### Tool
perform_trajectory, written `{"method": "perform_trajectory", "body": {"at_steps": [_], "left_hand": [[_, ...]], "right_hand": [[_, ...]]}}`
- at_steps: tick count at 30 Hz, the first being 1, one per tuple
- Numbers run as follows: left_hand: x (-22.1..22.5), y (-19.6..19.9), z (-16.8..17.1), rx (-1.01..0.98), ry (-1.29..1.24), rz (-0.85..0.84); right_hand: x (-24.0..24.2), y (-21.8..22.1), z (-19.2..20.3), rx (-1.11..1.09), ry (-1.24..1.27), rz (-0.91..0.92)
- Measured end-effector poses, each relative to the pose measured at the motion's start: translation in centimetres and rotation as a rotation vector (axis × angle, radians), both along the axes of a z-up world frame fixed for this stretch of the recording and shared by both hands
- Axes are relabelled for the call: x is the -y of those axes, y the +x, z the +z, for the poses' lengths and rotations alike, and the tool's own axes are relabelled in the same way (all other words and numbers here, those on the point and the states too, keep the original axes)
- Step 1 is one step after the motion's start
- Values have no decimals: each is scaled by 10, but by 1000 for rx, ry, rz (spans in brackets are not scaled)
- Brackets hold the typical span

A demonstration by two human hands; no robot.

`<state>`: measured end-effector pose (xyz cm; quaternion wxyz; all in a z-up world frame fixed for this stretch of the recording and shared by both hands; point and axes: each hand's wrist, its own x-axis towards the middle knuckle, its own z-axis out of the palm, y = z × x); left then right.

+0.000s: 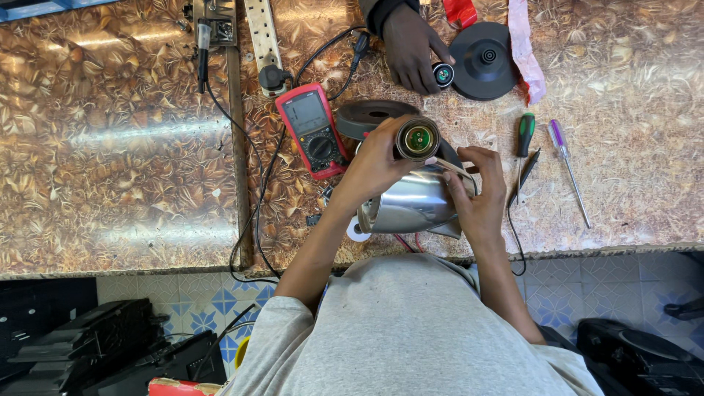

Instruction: The person disassembles a stainless steel electric kettle, removes the heating element, and uses a soldering iron to work on the kettle's power cord plug. They then reassemble the kettle by inserting the heating element back into the base.

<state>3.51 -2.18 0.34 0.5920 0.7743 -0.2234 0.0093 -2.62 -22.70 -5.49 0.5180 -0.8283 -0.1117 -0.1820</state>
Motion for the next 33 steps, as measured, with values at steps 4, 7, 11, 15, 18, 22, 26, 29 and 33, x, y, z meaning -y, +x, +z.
{"method": "perform_trajectory", "body": {"at_steps": [4, 7, 11, 15, 18, 22, 26, 29, 33], "left_hand": [[-3, 6, -7, -23, 42, -42], [-7, 6, 0, -22, 44, -57], [-12, 5, 6, 5, 98, -34], [-5, 8, 11, 8, 226, -9], [5, 16, 13, 44, 264, 0], [10, 27, 18, 34, 277, -15], [9, 36, -5, 36, 312, -34], [8, 35, -29, 38, 321, -90], [2, 30, -28, -15, 250, -169]], "right_hand": [[-5, 12, -4, -15, 14, 22], [-8, 20, -3, -44, 26, 48], [-2, 28, -6, -64, 51, 43], [3, 31, -2, -112, 82, 51], [5, 34, -8, -144, 71, 52], [4, 35, -14, -190, 53, 57], [-2, 31, -16, -241, 42, 71], [-1, 26, -20, -286, 19, 93], [-5, 19, -20, -326, -18, 105]]}}
